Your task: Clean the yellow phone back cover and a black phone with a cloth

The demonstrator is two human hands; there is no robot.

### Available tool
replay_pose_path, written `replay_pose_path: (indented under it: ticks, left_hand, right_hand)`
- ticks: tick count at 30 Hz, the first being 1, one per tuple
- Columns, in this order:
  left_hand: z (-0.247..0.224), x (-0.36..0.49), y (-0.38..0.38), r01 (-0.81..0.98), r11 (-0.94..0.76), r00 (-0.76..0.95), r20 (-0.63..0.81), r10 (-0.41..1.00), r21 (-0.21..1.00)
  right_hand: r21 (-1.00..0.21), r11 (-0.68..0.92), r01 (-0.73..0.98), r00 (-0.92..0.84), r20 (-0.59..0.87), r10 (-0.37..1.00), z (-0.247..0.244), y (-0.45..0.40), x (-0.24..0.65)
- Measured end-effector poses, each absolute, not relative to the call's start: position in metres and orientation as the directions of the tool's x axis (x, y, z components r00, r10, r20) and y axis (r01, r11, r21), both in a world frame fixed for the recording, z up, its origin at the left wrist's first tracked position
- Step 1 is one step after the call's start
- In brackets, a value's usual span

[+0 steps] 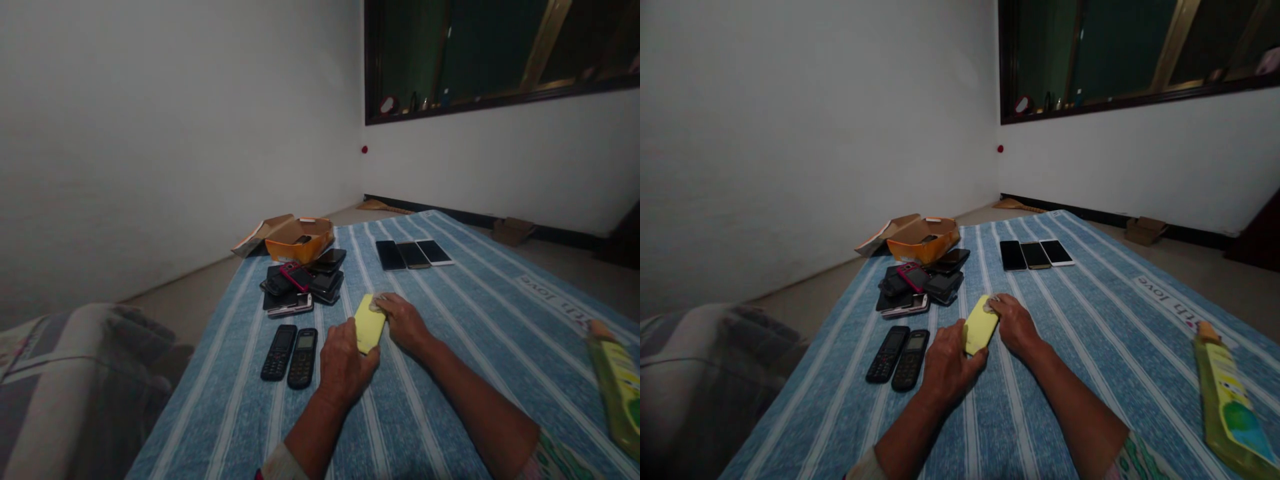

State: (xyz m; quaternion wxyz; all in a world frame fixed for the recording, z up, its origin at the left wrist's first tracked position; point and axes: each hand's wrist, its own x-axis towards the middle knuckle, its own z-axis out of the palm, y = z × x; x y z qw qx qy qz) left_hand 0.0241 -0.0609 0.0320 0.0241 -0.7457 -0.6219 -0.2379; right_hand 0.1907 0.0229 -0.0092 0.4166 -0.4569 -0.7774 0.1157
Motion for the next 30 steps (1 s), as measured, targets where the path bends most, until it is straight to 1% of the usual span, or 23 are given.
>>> replay_pose_path:
  ticks: [3,5,12,17,22,25,30]
  left_hand:
    - [0.031,0.022,-0.060,0.942,-0.239,0.126,0.416,0.901,0.234]
    - [0.031,0.021,-0.059,0.942,-0.265,0.150,0.447,0.882,0.207]
    - [0.029,0.015,-0.055,0.920,-0.360,0.224,0.550,0.804,0.152]
    - [0.028,0.009,-0.053,0.899,-0.407,0.234,0.605,0.761,0.164]
    - [0.026,0.007,-0.052,0.897,-0.424,0.235,0.679,0.696,0.125]
    - [0.026,0.009,-0.052,0.879,-0.451,0.227,0.698,0.680,0.153]
    - [0.025,0.011,-0.050,0.846,-0.469,0.199,0.667,0.718,0.252]
  right_hand:
    - [-0.571,0.579,0.582,-0.185,0.601,0.778,-0.010,0.024,0.191]
    - [-0.547,0.607,0.576,-0.172,0.645,0.745,-0.010,0.024,0.190]
    - [-0.382,0.740,0.554,-0.237,0.779,0.580,-0.002,0.006,0.175]
    - [-0.284,0.820,0.497,-0.324,0.816,0.479,0.011,-0.015,0.157]
    - [-0.253,0.851,0.460,-0.349,0.830,0.436,0.018,-0.023,0.151]
    - [-0.251,0.852,0.460,-0.356,0.827,0.436,0.018,-0.021,0.153]
    - [-0.236,0.850,0.471,-0.363,0.827,0.430,0.015,-0.018,0.155]
